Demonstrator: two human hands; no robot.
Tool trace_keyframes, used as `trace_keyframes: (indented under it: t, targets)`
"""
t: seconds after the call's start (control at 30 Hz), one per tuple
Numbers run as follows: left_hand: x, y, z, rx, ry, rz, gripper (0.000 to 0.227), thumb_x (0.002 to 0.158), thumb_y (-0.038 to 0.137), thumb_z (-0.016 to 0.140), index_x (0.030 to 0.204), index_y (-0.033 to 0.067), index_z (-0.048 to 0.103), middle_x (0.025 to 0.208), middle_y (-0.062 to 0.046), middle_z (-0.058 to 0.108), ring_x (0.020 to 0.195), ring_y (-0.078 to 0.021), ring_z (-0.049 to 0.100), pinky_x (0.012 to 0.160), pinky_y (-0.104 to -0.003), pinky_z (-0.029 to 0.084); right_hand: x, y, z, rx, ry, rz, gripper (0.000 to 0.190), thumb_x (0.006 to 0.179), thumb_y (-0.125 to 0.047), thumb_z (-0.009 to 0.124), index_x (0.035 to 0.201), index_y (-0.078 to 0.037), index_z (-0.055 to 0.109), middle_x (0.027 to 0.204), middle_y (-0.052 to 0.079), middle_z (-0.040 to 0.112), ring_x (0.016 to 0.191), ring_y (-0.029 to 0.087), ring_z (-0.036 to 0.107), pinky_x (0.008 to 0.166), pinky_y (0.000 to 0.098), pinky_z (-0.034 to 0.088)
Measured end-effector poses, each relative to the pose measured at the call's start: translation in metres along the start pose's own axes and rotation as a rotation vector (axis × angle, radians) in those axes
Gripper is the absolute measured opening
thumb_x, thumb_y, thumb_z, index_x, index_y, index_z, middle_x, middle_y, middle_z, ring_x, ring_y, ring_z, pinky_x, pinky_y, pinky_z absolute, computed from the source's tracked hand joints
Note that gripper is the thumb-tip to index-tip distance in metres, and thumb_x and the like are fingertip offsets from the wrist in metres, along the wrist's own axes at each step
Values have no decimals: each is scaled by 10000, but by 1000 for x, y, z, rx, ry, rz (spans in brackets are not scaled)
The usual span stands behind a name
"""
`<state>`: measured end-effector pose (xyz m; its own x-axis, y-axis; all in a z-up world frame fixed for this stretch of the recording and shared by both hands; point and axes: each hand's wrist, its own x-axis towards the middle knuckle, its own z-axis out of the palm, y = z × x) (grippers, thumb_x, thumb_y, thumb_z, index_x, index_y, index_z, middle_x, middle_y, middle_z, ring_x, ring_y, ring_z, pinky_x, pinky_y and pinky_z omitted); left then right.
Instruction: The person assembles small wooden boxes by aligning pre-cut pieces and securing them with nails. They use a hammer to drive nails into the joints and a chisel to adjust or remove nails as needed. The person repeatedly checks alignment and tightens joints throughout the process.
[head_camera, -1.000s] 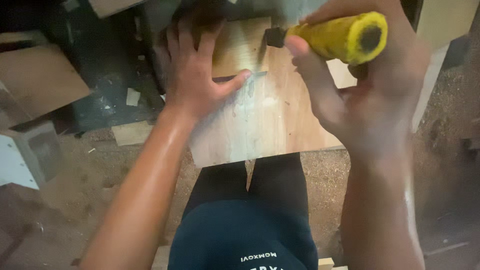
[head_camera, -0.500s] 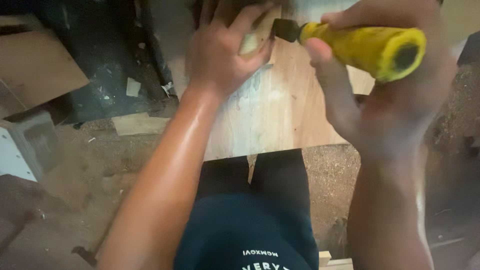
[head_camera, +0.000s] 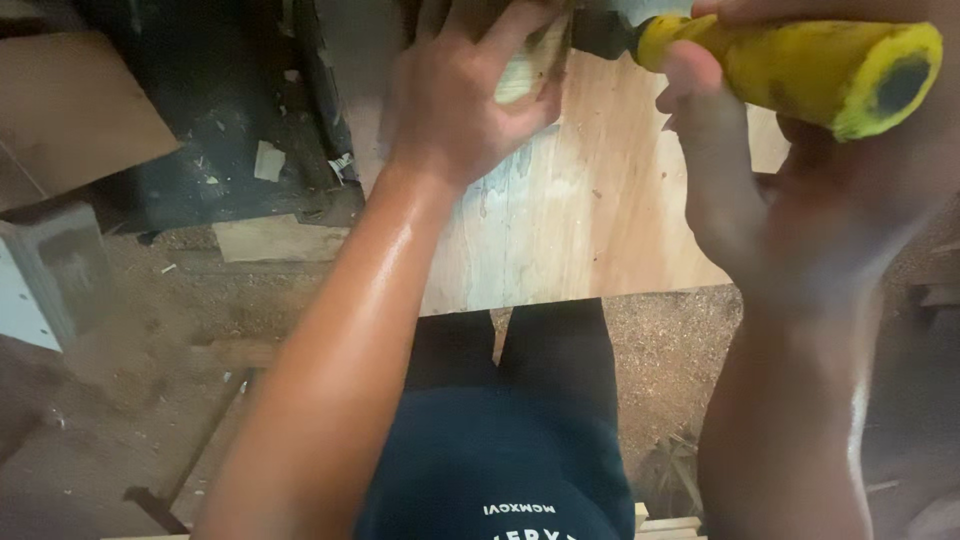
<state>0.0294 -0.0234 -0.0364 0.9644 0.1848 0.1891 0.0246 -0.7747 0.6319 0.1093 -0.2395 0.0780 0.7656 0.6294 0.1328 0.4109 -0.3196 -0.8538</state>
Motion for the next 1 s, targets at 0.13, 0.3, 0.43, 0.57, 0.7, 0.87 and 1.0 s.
trace_keyframes:
  t: [0.13, 0.3, 0.43, 0.57, 0.7, 0.87, 1.0]
  targets:
    - [2, 0, 2, 18, -62, -32, 430, 924, 325, 873, 1288, 238, 662, 1195, -12, 678, 1082, -266, 673, 828, -408, 595, 2, 0, -1, -2, 5, -2, 309, 1092, -1, 749, 1316, 24, 537, 1196, 138, 656, 1068, 212, 693, 893, 267, 557]
    - [2, 0, 3, 69, -21, -8, 464, 865, 361, 893, 1239, 227, 653, 1182, -23, 670, 1058, -291, 685, 802, -419, 589, 3, -3, -2, -5, 10, -3, 306, 1102, 7, 730, 1331, 28, 529, 1207, 140, 654, 1079, 215, 695, 900, 269, 561]
    - [0, -2, 1, 39, -62, -54, 483, 854, 366, 890, 1260, 231, 663, 1185, -29, 683, 985, -272, 692, 772, -424, 584, 3, -1, 0, -4, 12, -3, 303, 1109, 13, 715, 1344, 32, 523, 1216, 141, 653, 1088, 218, 697, 906, 270, 564]
    - [-2, -2, 4, 41, -25, -8, 500, 903, 351, 879, 1337, 264, 644, 1227, -18, 665, 1048, -282, 687, 820, -418, 590, 1, 1, 1, -7, 10, 1, 301, 1117, 20, 700, 1356, 36, 517, 1225, 142, 652, 1097, 221, 699, 911, 271, 567]
    - [-2, -4, 6, 72, -31, -22, 532, 886, 379, 885, 1346, 285, 635, 1229, -19, 659, 1092, -295, 669, 837, -427, 594, 2, -2, 3, -12, 2, -10, 299, 1125, 26, 684, 1368, 40, 511, 1234, 143, 652, 1105, 223, 701, 916, 272, 570]
    - [0, 0, -4, -52, -40, 32, 480, 930, 254, 808, 1368, 202, 617, 1275, -88, 629, 1172, -339, 631, 918, -420, 577, 7, -7, 5, -95, -7, -43, 297, 1134, 34, 666, 1383, 45, 503, 1245, 144, 650, 1116, 227, 703, 923, 274, 574]
    - [8, 25, -41, -205, 19, 140, 330, 978, 102, 719, 1297, 110, 631, 1311, -93, 651, 1212, -291, 656, 1060, -402, 549, 19, -9, 5, -234, 48, -180, 330, 1092, -4, 817, 1282, 17, 548, 1173, 116, 676, 1091, 209, 707, 924, 292, 574]
